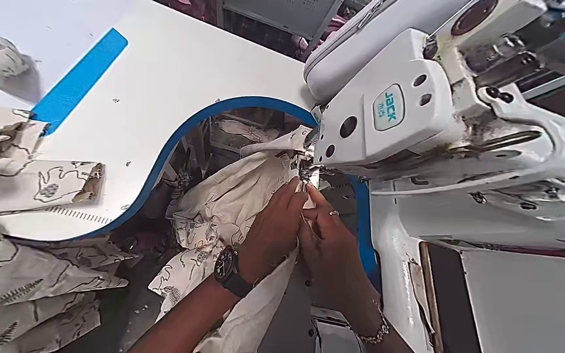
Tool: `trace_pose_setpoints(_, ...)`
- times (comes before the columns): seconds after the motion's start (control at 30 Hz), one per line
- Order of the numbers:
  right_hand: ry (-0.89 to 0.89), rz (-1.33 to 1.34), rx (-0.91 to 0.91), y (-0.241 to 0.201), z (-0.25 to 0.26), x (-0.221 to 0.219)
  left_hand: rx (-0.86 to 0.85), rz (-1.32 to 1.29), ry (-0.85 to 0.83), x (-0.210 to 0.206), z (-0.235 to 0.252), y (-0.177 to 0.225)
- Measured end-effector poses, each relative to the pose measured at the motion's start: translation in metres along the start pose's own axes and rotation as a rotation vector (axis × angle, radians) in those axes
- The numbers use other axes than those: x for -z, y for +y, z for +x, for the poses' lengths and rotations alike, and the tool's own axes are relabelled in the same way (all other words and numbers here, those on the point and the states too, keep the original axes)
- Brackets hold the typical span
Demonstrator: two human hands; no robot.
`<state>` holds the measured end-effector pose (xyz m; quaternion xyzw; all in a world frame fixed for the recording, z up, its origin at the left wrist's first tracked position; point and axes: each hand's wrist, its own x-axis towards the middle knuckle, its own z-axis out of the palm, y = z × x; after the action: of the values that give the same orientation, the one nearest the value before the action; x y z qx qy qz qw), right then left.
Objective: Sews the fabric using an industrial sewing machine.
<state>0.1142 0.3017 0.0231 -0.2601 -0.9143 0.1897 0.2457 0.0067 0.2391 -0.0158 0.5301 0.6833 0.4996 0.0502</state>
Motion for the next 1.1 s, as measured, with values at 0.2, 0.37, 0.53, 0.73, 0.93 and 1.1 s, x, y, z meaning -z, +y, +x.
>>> trace_pose_setpoints(0.2, -0.038, -0.221, -0.196, -0.024, -0.066, 0.041, 0.264, -0.15, -0.339, 0.055, -0.01, 0.021)
trace_pose_setpoints(0.37, -0.167, -0.098, -0.167, 0.021, -0.121, 0.089, 0.171, -0.09, -0.271, 0.07, -0.075, 0.055)
trace_pose_setpoints(0.53, -0.398, -0.342, 0.244, -0.076, -0.09, 0.086, 0.088, -0.053, -0.116, 0.044, -0.097, 0.052)
trace_pose_setpoints(0.73, -0.462, -0.491, 0.036, -0.105, -0.081, 0.084, 0.111, -0.194, -0.052, 0.04, -0.089, 0.034)
trace_pose_setpoints(0.93, -0.503, -0.522, 0.043, -0.101, -0.067, 0.062, 0.106, -0.249, -0.083, 0.036, -0.088, 0.03)
trace_pose_setpoints(1.1, -0.416, -0.645, 0.131, -0.093, -0.046, 0.051, 0.094, -0.261, -0.068, 0.035, -0.074, 0.022)
